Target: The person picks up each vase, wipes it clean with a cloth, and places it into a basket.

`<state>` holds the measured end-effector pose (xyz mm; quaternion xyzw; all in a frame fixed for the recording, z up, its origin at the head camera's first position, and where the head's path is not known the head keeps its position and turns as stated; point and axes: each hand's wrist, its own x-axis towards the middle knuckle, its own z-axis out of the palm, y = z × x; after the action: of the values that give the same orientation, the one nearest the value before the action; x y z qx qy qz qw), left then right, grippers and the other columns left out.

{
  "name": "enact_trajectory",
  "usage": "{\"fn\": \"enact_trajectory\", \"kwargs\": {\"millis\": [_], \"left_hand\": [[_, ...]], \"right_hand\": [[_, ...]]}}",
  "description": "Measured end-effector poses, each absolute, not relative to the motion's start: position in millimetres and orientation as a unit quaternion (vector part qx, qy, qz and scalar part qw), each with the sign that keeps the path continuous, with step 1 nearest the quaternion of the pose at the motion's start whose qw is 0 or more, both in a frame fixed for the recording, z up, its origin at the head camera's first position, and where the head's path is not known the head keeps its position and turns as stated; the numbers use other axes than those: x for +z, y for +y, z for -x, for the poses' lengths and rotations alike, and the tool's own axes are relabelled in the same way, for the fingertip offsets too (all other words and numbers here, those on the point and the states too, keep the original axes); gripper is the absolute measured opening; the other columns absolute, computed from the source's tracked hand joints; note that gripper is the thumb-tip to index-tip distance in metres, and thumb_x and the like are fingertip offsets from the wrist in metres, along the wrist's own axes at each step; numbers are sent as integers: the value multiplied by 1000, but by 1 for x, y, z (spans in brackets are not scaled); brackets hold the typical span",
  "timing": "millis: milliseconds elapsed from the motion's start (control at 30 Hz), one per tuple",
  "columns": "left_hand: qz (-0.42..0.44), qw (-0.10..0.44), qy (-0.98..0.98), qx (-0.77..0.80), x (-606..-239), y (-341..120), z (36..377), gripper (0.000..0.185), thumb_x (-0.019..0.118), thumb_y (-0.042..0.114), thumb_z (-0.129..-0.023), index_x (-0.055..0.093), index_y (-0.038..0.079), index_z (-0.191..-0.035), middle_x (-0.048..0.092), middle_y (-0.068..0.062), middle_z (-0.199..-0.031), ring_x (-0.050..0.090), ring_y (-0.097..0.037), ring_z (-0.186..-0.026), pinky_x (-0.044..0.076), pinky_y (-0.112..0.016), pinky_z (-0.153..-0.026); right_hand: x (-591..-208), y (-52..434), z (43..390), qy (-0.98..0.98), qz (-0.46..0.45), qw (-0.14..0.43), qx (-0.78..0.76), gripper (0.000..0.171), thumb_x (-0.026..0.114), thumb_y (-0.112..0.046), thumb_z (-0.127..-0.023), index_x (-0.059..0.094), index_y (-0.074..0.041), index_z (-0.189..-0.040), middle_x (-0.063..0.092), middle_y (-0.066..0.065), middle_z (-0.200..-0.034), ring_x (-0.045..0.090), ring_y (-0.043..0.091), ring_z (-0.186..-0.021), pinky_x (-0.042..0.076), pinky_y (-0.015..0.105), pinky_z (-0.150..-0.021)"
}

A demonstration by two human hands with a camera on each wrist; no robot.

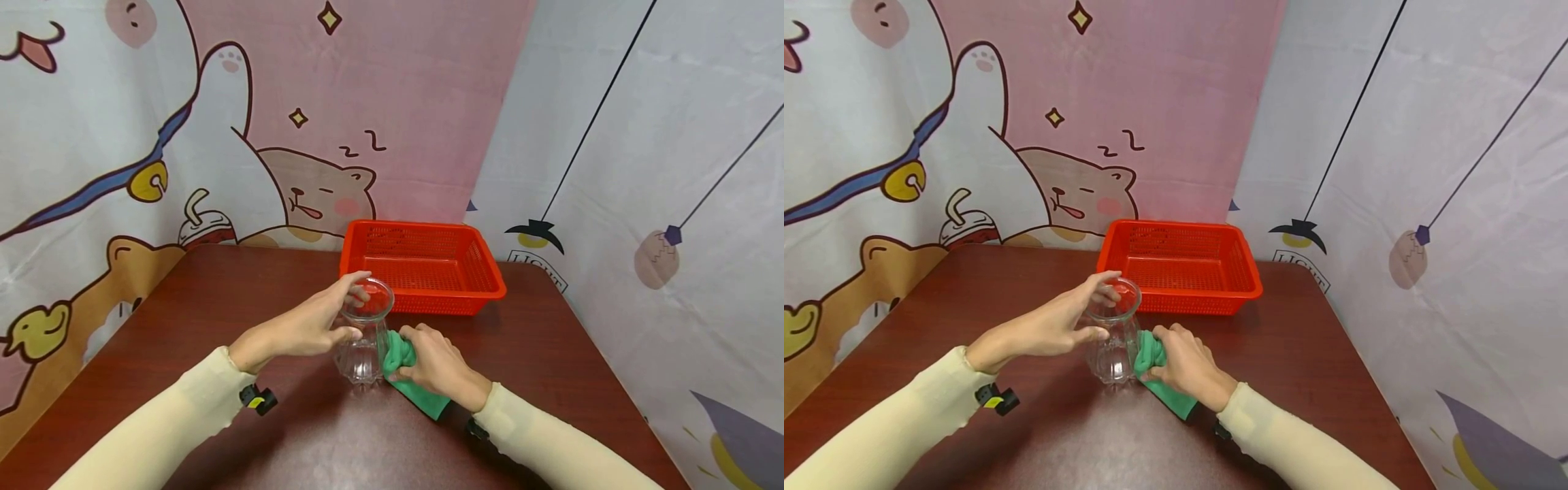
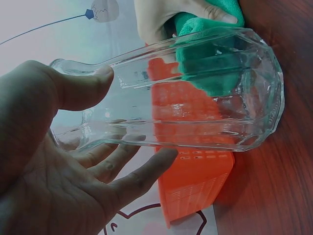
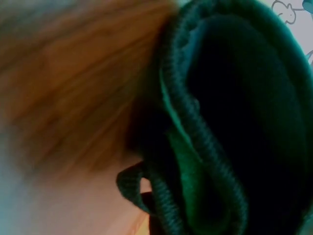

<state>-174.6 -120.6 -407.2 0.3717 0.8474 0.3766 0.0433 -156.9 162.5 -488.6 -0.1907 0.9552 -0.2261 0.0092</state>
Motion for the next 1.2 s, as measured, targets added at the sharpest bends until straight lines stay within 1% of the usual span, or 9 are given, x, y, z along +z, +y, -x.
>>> {"fn": "enact_trajectory", "kwargs": {"millis": [67, 200, 433, 667, 833, 1100, 1200], "left_hand": [[-373, 45, 846, 378, -407, -120, 175, 99, 86, 4, -104, 25, 7, -181, 65, -23, -156, 69, -44, -145, 67, -53, -111], [-372, 44, 847, 377, -407, -120, 175, 98, 87, 5, -104, 25, 7, -181, 66, -20, -155, 69, -43, -144, 66, -57, -111], [-369, 41, 851, 372, -407, -121, 174, 99, 87, 6, -104, 25, 8, -181, 67, -18, -155, 70, -35, -143, 66, -54, -112], [-375, 42, 846, 376, -407, -121, 174, 98, 87, 5, -104, 25, 6, -180, 66, -21, -155, 69, -43, -144, 66, -55, -111], [-377, 39, 847, 372, -406, -120, 174, 98, 87, 5, -104, 25, 7, -180, 66, -23, -156, 70, -42, -144, 66, -53, -111], [-373, 43, 846, 380, -406, -120, 174, 98, 87, 4, -104, 26, 6, -180, 66, -25, -155, 70, -43, -143, 67, -54, -109], [-374, 41, 846, 377, -407, -120, 174, 98, 87, 4, -104, 26, 6, -180, 67, -24, -154, 70, -42, -143, 67, -53, -110]], "right_hand": [[-488, 162, 156, 956, 187, 12, -225, 58, 111, -36, -79, 76, -19, -122, 68, 2, -101, 63, 17, -82, 52, 36, -60], [-488, 162, 156, 956, 184, 19, -228, 58, 111, -35, -80, 76, -18, -123, 68, 3, -102, 62, 17, -81, 52, 37, -61], [-490, 161, 158, 954, 185, 22, -233, 58, 110, -35, -81, 74, -18, -122, 70, 4, -107, 63, 18, -85, 53, 36, -64], [-491, 163, 160, 948, 193, 20, -251, 57, 111, -34, -79, 75, -17, -120, 69, 1, -103, 62, 15, -85, 53, 34, -66], [-492, 165, 161, 942, 205, 13, -265, 55, 111, -31, -80, 75, -17, -119, 72, -3, -101, 63, 13, -86, 54, 33, -72], [-493, 166, 161, 931, 210, 15, -297, 52, 110, -30, -81, 76, -16, -117, 72, -7, -94, 62, 11, -80, 51, 28, -70], [-494, 166, 162, 928, 207, 16, -309, 51, 110, -29, -82, 77, -15, -118, 72, -9, -92, 62, 10, -79, 50, 27, -69]]}}
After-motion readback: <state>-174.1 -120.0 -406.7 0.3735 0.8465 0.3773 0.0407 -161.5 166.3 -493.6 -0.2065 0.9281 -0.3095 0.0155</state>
